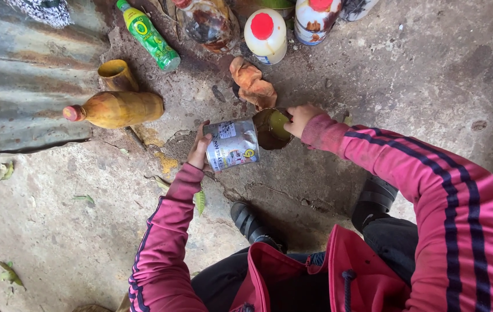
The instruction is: Mixing wood finish by pouring components from multiple plastic bottles and a metal can into a small bowl on the floor.
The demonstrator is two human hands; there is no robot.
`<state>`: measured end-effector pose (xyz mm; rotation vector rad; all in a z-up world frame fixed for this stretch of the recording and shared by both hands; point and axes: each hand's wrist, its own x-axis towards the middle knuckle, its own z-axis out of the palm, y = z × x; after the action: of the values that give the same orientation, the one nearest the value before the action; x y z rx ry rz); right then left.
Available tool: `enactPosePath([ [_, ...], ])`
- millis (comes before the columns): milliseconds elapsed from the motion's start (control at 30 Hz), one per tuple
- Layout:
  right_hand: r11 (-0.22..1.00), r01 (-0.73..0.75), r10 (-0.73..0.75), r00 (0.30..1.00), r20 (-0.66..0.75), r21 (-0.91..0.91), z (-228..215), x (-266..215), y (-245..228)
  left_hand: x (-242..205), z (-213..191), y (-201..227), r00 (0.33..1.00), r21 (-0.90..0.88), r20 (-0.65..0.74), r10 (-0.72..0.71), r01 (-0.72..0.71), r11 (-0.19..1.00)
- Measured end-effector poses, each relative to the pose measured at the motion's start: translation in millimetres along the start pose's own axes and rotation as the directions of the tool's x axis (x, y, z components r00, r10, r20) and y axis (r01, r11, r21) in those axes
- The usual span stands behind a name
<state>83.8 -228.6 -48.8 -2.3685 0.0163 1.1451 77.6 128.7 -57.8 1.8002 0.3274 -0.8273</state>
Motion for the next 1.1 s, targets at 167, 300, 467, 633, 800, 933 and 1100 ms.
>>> enactPosePath([
  [167, 1.000, 0.009, -0.009, 1.000, -0.011, -0.001, 5, 4, 3, 11, -5, -16, 0.999, 0.019, -0.025, -0.034, 0.034, 0.999],
  [300, 1.000, 0.021, -0.021, 1.000, -0.005, 0.011, 1, -1, 1, 3, -2, -3, 0.999, 0.013, -0.014, -0.053, 0.053, 0.999],
  [467, 0.999, 0.024, -0.024, 1.000, -0.006, 0.042, 1, -2, 2, 19, -8, -28, 1.000, -0.050, 0.022, -0.013, 0.014, 0.999],
  [633, 0.993, 0.045, -0.043, 0.999, -0.020, 0.113, -1, -3, 11, -16, 9, 14, 0.993, -0.418, 0.012, -0.117, 0.111, 0.901],
  [800, 0.949, 0.047, -0.034, 0.998, -0.046, 0.313, 44, 53, 64, -34, 17, 34, 0.996, -0.563, -0.003, -0.087, 0.070, 0.823],
  [933, 0.935, 0.056, -0.035, 0.997, -0.066, 0.349, 48, 60, 70, -43, 27, 45, 0.996, -0.655, -0.052, -0.072, 0.020, 0.755],
  [1100, 0.890, 0.066, -0.034, 0.996, -0.078, 0.452, 49, 61, 76, -17, 11, 6, 0.997, -0.654, 0.077, -0.001, 0.051, 0.754],
])
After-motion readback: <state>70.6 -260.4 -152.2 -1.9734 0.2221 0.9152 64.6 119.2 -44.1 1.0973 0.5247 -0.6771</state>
